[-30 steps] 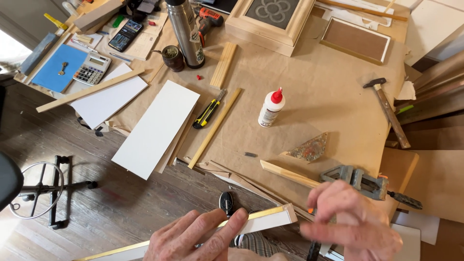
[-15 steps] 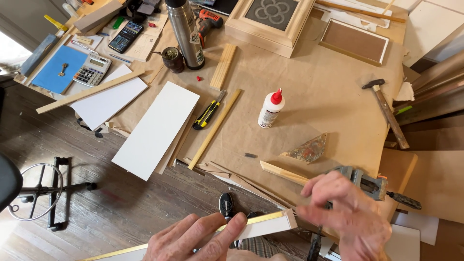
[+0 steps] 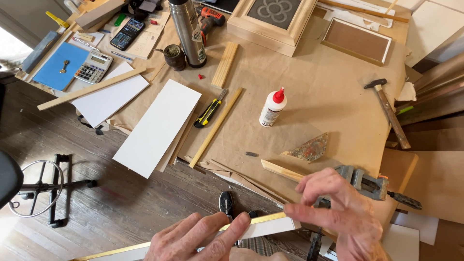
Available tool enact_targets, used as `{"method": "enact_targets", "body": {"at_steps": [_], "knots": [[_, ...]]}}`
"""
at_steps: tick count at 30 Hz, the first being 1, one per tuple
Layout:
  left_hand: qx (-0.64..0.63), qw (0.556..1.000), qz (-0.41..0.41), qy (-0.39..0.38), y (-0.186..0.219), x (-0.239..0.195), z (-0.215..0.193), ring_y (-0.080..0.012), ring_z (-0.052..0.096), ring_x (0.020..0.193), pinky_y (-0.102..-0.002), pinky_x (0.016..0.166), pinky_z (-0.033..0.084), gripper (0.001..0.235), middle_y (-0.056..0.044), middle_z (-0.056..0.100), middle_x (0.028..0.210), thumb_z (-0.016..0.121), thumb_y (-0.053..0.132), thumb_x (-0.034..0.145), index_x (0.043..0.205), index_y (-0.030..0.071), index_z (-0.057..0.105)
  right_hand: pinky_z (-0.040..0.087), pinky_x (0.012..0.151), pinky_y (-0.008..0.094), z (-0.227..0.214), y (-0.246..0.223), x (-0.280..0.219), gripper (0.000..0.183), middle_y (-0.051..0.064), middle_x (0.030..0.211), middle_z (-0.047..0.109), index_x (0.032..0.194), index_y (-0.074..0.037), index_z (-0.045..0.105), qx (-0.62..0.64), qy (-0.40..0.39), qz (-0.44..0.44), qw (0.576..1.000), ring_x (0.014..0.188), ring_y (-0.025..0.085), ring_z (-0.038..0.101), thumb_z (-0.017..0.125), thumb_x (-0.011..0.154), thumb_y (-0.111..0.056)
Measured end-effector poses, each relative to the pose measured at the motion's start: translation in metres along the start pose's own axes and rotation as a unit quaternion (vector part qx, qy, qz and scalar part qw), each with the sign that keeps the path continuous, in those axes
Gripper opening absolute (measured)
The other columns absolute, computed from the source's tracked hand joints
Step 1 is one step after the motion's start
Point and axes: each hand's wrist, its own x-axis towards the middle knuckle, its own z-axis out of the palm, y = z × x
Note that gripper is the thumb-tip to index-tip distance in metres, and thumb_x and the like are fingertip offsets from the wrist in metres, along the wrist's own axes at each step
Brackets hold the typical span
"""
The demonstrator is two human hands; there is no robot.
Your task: Assembling a wooden frame by applying glue to mitered joints, aligning them with a square, and securing them in a corner clamp.
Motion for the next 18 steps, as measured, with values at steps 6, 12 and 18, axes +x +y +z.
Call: {"method": "enact_targets", "body": {"at_steps": [6,12,18], "knots": [[-0.009,1.000,0.001,-0.002,-0.001,0.001,-0.001,-0.0101,0.058,0.061,-0.023,0.053,0.053,0.037,0.002,0.072,0.107,0.058,0.012,0.097,0.133,0.022,0.064,0.065,0.092,0.030,-0.005,0.017,-0.013,0.014,-0.009,0.092,0.065,0.087,-0.020,0.075,0.013,-0.012,0.047,0.999,0.097,0.014,0.068,0.084,0.078,-0.015],[0.009,1.000,0.015,0.010,-0.004,-0.001,0.006,-0.0093,0.060,0.064,-0.023,0.054,0.053,0.043,0.002,0.071,0.107,0.055,0.008,0.095,0.135,0.023,0.062,0.065,0.085,0.033,-0.008,0.003,-0.009,0.020,0.002,0.096,0.065,0.099,-0.008,0.077,0.090,0.054,0.023,0.994,0.091,0.019,0.064,0.075,0.081,-0.001],[-0.040,0.997,0.063,0.004,-0.006,0.019,0.014,-0.0117,0.064,0.070,-0.023,0.062,0.056,0.036,0.001,0.067,0.100,0.047,0.013,0.099,0.127,0.018,0.070,0.057,0.102,0.038,-0.047,0.053,-0.043,0.038,0.005,0.104,0.072,0.114,-0.003,0.068,0.257,0.050,0.082,0.962,0.106,0.023,0.068,0.067,0.091,-0.034]]}}
